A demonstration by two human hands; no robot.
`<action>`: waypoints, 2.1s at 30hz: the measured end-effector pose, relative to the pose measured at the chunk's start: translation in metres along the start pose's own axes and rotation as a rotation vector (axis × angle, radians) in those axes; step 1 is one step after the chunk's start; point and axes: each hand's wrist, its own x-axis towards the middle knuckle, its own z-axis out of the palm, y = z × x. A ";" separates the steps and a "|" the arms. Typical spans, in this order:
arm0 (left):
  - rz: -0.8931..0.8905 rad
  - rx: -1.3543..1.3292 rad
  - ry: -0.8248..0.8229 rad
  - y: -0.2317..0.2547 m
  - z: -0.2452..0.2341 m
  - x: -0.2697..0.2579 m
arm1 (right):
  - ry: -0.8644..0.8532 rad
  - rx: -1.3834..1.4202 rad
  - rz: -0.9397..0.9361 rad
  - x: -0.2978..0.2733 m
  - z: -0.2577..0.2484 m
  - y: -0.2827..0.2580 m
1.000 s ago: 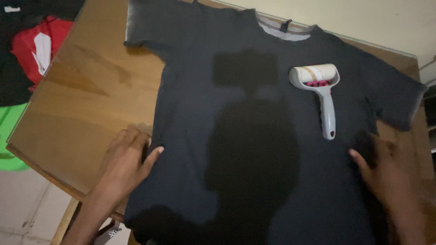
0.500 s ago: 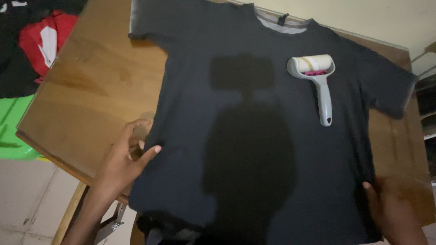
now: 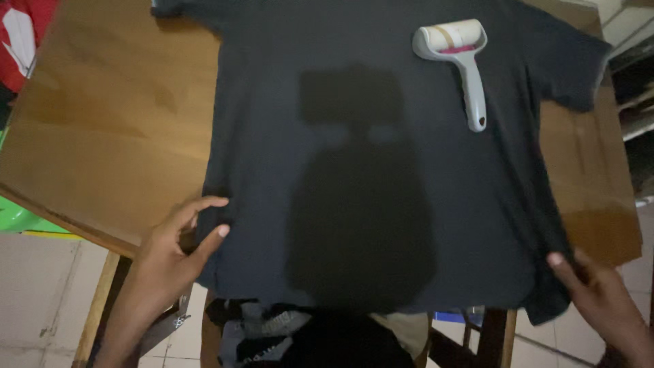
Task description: The person uses a lint roller to roll over a dark gray t-shirt laid flat on a wooden table. They repeatedly roll the tool across the front, sleeves, and sides of the shirt, occasionally repositioning the fabric with their left hand to maintain a flat surface.
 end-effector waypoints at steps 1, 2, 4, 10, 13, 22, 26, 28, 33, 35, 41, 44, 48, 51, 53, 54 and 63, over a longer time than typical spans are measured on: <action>-0.029 0.039 -0.001 0.001 0.002 -0.002 | 0.070 -0.017 -0.031 -0.006 0.002 0.000; -0.060 0.077 0.004 0.001 0.002 -0.006 | 0.140 -0.036 -0.066 -0.010 0.004 -0.001; 0.328 0.036 0.160 0.004 0.005 -0.012 | 0.242 0.023 -0.135 -0.018 0.009 -0.004; 0.159 -0.037 0.174 0.010 0.003 -0.031 | 0.392 0.179 -0.201 -0.038 0.011 -0.020; 0.077 0.020 0.142 0.014 -0.002 -0.032 | 0.416 0.105 -0.185 -0.041 0.005 -0.030; 0.222 0.147 0.185 0.018 -0.019 -0.030 | 0.306 -0.175 -0.135 -0.024 -0.002 -0.003; -0.248 0.349 -0.048 0.032 -0.026 -0.032 | 0.214 -0.274 -0.044 -0.022 -0.008 -0.007; -0.066 0.364 0.002 0.035 -0.028 -0.036 | 0.163 -0.362 0.045 -0.029 -0.011 -0.023; 0.172 0.562 0.133 0.031 -0.033 -0.030 | 0.358 -0.591 -0.007 -0.074 -0.020 -0.087; 0.185 0.603 0.176 0.031 -0.025 -0.019 | 0.523 -0.583 -0.145 -0.082 -0.012 -0.122; 0.755 0.545 0.190 0.027 0.028 0.018 | 0.305 -0.351 -0.935 -0.053 0.043 -0.203; 0.790 0.649 0.167 0.011 0.039 0.024 | 0.239 -0.354 -0.950 -0.041 0.056 -0.201; 0.703 0.664 0.090 -0.009 0.037 0.027 | 0.239 -0.318 -0.896 -0.035 0.055 -0.181; 0.693 0.699 0.105 -0.007 0.033 0.025 | 0.278 -0.266 -0.857 -0.032 0.049 -0.172; 0.722 0.639 0.150 -0.006 0.027 0.019 | 0.351 -0.267 -0.835 -0.029 0.048 -0.163; 0.702 0.647 0.144 -0.003 0.023 0.017 | 0.373 -0.249 -0.850 -0.028 0.047 -0.159; 0.532 0.138 0.363 0.027 -0.002 0.110 | 0.582 -0.177 -0.524 0.076 0.003 -0.148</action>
